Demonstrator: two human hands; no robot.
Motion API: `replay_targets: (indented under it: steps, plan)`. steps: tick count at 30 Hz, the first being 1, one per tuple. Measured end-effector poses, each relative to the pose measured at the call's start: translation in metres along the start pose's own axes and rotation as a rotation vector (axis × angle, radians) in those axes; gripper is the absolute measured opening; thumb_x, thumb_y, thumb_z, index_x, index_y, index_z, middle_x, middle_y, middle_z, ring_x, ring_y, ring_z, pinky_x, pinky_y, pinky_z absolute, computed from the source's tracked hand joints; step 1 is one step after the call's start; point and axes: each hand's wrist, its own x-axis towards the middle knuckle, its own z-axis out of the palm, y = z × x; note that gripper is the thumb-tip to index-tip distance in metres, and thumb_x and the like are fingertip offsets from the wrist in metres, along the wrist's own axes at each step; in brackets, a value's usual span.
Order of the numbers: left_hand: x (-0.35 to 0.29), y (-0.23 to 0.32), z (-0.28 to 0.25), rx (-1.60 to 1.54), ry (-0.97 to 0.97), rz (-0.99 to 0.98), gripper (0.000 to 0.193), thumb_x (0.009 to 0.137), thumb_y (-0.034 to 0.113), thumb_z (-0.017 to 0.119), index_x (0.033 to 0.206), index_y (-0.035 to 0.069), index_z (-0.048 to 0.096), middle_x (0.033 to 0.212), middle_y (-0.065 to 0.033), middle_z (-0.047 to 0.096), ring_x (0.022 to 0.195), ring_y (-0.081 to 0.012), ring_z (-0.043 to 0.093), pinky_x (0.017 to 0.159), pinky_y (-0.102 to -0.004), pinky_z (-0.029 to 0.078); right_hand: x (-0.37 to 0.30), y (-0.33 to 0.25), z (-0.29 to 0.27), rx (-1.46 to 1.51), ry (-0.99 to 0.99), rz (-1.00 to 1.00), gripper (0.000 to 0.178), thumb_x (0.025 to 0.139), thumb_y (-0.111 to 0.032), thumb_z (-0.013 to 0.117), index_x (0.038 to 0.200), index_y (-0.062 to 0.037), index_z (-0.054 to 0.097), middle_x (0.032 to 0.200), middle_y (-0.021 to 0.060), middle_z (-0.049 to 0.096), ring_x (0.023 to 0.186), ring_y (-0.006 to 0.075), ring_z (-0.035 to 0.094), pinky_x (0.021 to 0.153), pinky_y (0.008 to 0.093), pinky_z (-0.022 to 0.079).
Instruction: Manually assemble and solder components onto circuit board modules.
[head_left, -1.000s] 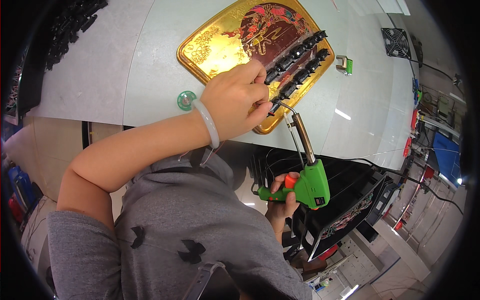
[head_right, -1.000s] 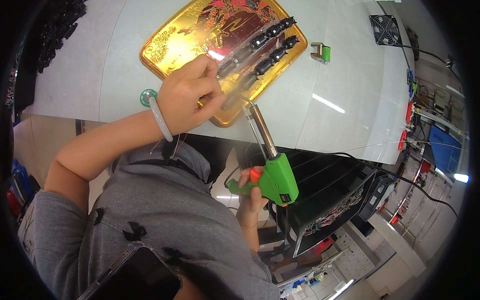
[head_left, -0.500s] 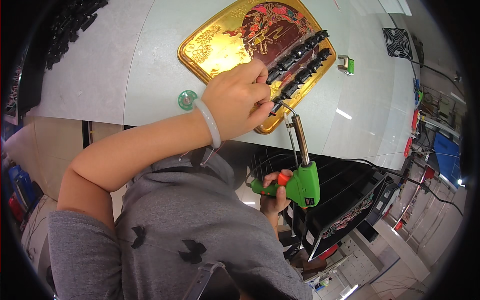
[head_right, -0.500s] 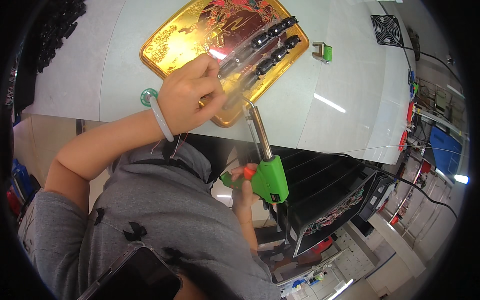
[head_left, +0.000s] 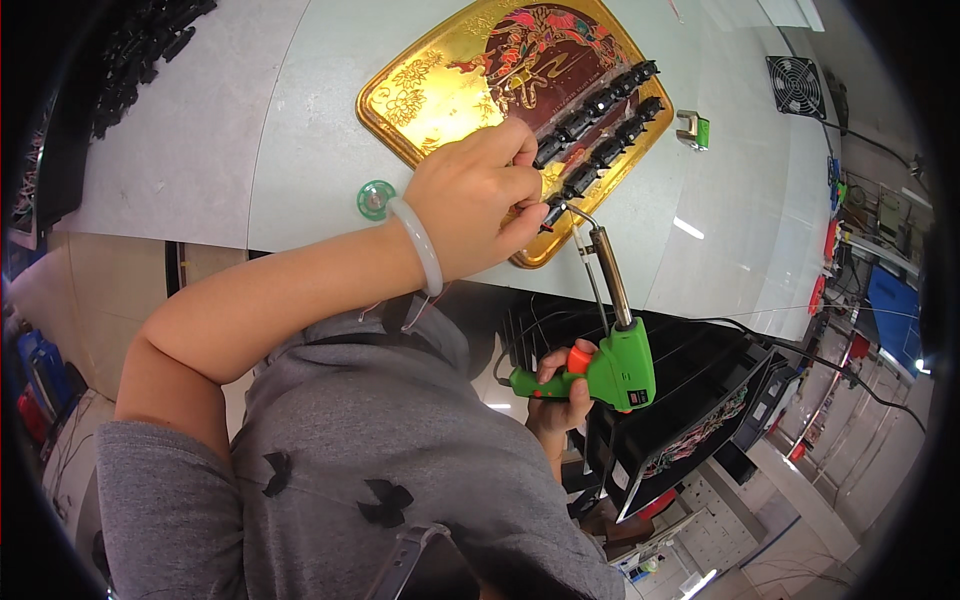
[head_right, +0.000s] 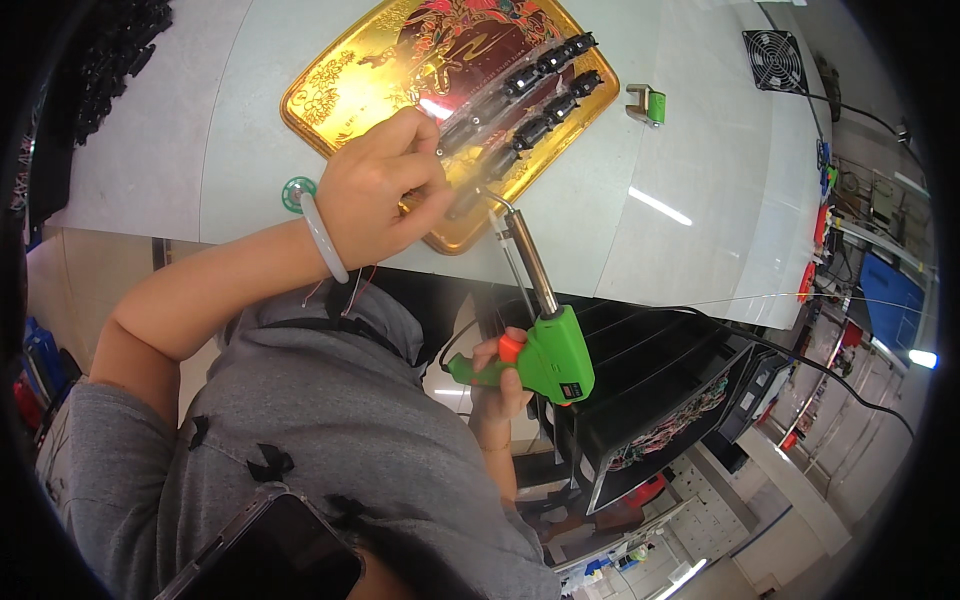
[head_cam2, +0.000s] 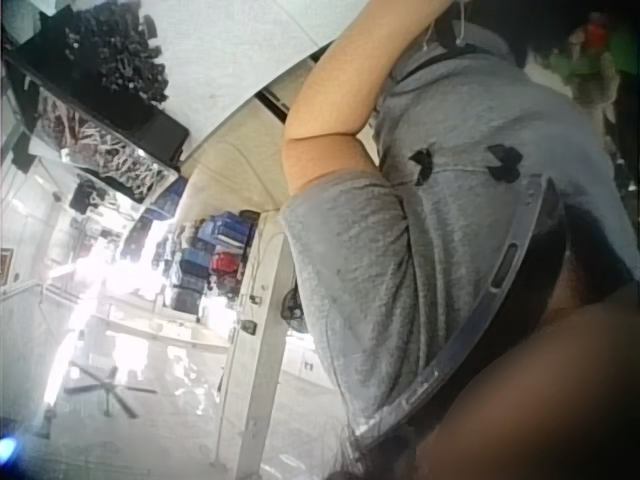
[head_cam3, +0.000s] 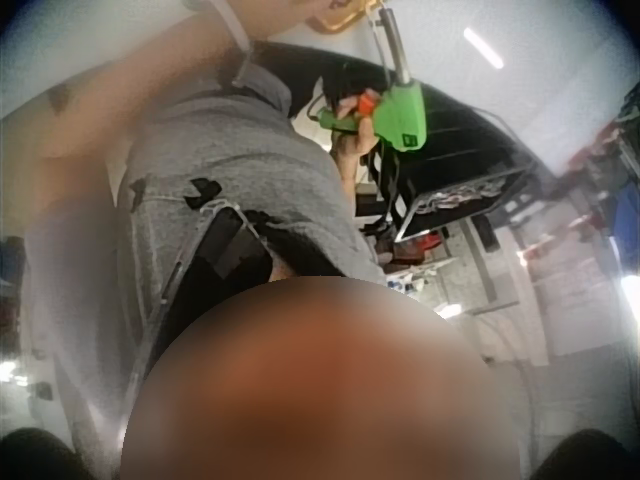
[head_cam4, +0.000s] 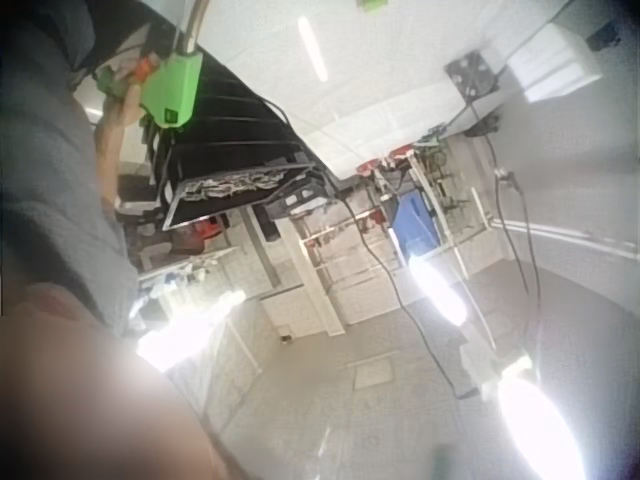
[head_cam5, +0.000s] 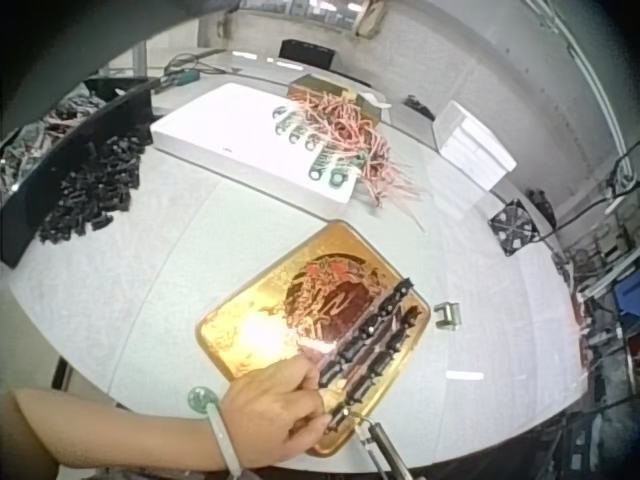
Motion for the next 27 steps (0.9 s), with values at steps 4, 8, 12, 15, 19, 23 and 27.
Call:
replay_targets:
  steps: [4,8,12,15,19,23,27]
  plan:
    - [0.000,0.000,0.000,0.002,-0.005,-0.006,0.011,0.064,0.006,0.063,0.061,0.003,0.053,0.075,-0.0064,0.045,0.065,-0.0212,0.050,0.056,-0.0295,0.042,0.001,-0.001,0.002,-0.014,-0.008,0.007,0.053,0.077,-0.033,0.057,0.111,0.0057,0.044,0.070,0.0171,0.055,0.052,0.0150,0.045,0.046,0.0244,0.036]
    - [0.000,0.000,0.000,0.003,-0.001,0.000,0.011,0.064,0.006,0.063,0.061,0.003,0.053,0.075,-0.0064,0.045,0.065,-0.0211,0.050,0.056,-0.0294,0.042,0.001,0.000,0.002,-0.025,-0.026,0.031,0.052,0.078,-0.035,0.054,0.111,0.0028,0.042,0.075,0.0154,0.056,0.052,0.0129,0.046,0.048,0.0226,0.037]
    - [0.000,0.000,0.000,-0.003,-0.001,-0.001,0.011,0.064,0.006,0.063,0.061,0.003,0.053,0.075,-0.0064,0.045,0.065,-0.0210,0.049,0.056,-0.0293,0.041,0.001,0.002,0.002,-0.033,-0.032,0.034,0.049,0.079,-0.033,0.053,0.111,0.0024,0.042,0.075,0.0152,0.056,0.053,0.0132,0.046,0.047,0.0235,0.037]
    - [0.000,0.000,0.001,-0.002,0.000,0.003,0.011,0.064,0.006,0.063,0.061,0.003,0.053,0.075,-0.0065,0.045,0.064,-0.0210,0.049,0.055,-0.0293,0.041,0.001,0.010,0.001,-0.015,-0.051,0.025,0.047,0.079,-0.031,0.052,0.111,0.0021,0.041,0.074,0.0148,0.054,0.055,0.0140,0.046,0.049,0.0243,0.037]
    - [0.000,0.000,0.001,0.004,0.000,0.001,0.011,0.064,0.006,0.063,0.060,0.004,0.053,0.075,-0.0066,0.044,0.064,-0.0212,0.049,0.055,-0.0294,0.041,0.002,0.022,0.001,0.020,-0.089,-0.022,0.043,0.081,-0.028,0.050,0.110,0.0021,0.041,0.071,0.0138,0.052,0.058,0.0152,0.046,0.052,0.0250,0.038]
    - [0.000,0.000,0.001,0.002,-0.008,-0.014,0.012,0.064,0.006,0.063,0.060,0.004,0.053,0.075,-0.0067,0.044,0.064,-0.0214,0.049,0.055,-0.0294,0.042,0.004,0.028,0.002,0.007,-0.085,-0.041,0.041,0.081,-0.026,0.050,0.110,0.0021,0.041,0.069,0.0136,0.051,0.057,0.0154,0.046,0.052,0.0251,0.038]
    - [0.000,0.000,0.000,0.007,-0.007,-0.008,0.012,0.064,0.007,0.063,0.060,0.004,0.053,0.076,-0.0063,0.045,0.064,-0.0214,0.050,0.055,-0.0292,0.042,0.004,0.030,0.001,0.001,-0.073,-0.039,0.042,0.080,-0.026,0.050,0.110,0.0023,0.041,0.069,0.0135,0.051,0.058,0.0160,0.046,0.054,0.0258,0.039]
